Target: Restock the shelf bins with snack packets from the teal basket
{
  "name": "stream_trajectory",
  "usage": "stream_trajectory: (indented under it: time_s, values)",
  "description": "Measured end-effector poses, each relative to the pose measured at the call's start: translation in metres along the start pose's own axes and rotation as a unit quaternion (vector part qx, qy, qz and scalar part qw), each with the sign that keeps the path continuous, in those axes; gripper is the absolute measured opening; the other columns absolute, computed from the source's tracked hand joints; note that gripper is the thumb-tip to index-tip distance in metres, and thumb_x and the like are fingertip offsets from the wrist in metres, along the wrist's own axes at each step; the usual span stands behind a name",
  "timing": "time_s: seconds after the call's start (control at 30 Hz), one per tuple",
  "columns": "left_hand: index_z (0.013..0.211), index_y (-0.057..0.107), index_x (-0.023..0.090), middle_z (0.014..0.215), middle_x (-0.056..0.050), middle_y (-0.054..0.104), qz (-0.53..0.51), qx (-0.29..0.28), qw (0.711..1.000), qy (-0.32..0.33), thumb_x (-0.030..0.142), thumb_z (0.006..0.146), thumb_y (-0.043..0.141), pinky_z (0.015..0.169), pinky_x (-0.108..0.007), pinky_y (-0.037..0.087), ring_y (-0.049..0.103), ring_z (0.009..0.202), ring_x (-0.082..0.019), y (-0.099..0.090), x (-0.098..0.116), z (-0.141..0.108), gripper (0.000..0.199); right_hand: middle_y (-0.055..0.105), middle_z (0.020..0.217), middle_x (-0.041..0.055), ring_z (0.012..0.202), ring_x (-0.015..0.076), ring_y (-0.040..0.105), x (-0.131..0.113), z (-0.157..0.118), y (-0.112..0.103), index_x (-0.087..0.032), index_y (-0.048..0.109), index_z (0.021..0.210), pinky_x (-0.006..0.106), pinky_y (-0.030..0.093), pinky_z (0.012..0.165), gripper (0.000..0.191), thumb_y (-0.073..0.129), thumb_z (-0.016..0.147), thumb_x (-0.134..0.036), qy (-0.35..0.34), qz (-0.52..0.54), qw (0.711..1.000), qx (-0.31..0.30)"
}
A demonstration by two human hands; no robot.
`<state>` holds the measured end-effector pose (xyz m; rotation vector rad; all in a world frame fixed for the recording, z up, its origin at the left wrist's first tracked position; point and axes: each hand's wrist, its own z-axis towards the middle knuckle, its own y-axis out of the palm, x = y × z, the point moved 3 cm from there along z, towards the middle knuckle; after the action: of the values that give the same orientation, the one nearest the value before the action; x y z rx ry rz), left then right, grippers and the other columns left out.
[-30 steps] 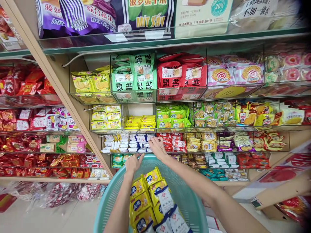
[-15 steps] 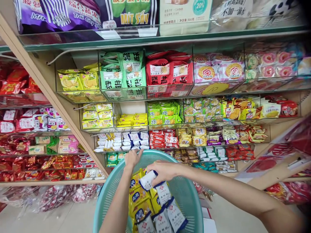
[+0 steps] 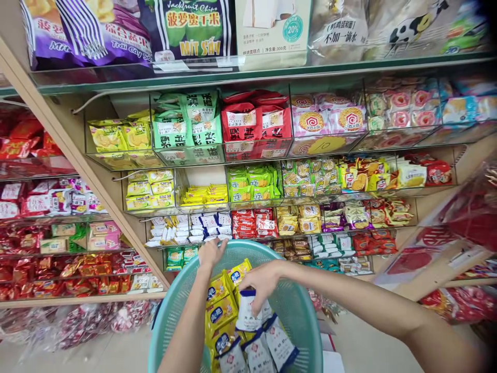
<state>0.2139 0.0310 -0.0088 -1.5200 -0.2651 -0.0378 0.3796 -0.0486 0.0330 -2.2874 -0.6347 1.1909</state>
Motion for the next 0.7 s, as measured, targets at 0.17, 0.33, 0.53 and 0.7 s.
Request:
stream_trajectory:
  time_s: [0.17, 0.33, 0.53, 0.7]
  values:
    - [0.115, 0.064, 0.022, 0.102, -0.015, 0.069, -0.004, -0.007, 1.000, -0.010, 0.066, 0.086, 0.027, 0.078, -0.034, 0.045, 0.064, 0.098, -0.029, 0.002, 0.000, 0.002, 0.065, 0.050, 0.061, -0.0074, 0.063, 0.0130, 0.049, 0.015, -0.032, 0.022, -0.019, 0.053, 0.066, 0.023, 0.036, 0.057, 0.034, 0.076, 0.056, -0.043, 0.037, 0.008, 0.998, -0.059]
    - [0.114, 0.064, 0.021, 0.101, -0.015, 0.070, -0.003, -0.012, 1.000, 0.001, 0.066, 0.086, 0.025, 0.076, -0.035, 0.046, 0.064, 0.097, -0.030, 0.005, 0.006, 0.004, 0.066, 0.044, 0.052, -0.0092, 0.055, 0.0119, 0.046, 0.024, -0.034, 0.042, -0.021, 0.047, 0.057, 0.024, 0.035, 0.053, 0.040, 0.078, 0.051, -0.046, 0.073, -0.008, 0.993, -0.092]
    - [0.115, 0.064, 0.022, 0.101, -0.015, 0.070, -0.007, -0.015, 1.000, -0.004, 0.067, 0.085, 0.026, 0.075, -0.035, 0.046, 0.064, 0.097, -0.030, 0.006, 0.009, 0.004, 0.067, 0.048, 0.052, -0.0094, 0.057, 0.0136, 0.052, 0.038, -0.021, 0.059, -0.021, 0.054, 0.054, 0.024, 0.038, 0.054, 0.036, 0.082, 0.041, -0.039, 0.072, 0.021, 0.993, -0.096]
    - [0.115, 0.064, 0.022, 0.101, -0.015, 0.070, -0.008, -0.016, 1.000, -0.005, 0.067, 0.085, 0.025, 0.074, -0.034, 0.046, 0.064, 0.096, -0.030, 0.007, 0.008, 0.006, 0.067, 0.053, 0.055, -0.0080, 0.060, 0.0156, 0.056, 0.047, -0.014, 0.065, -0.022, 0.057, 0.058, 0.024, 0.040, 0.054, 0.033, 0.080, 0.044, -0.040, 0.062, 0.028, 0.992, -0.111]
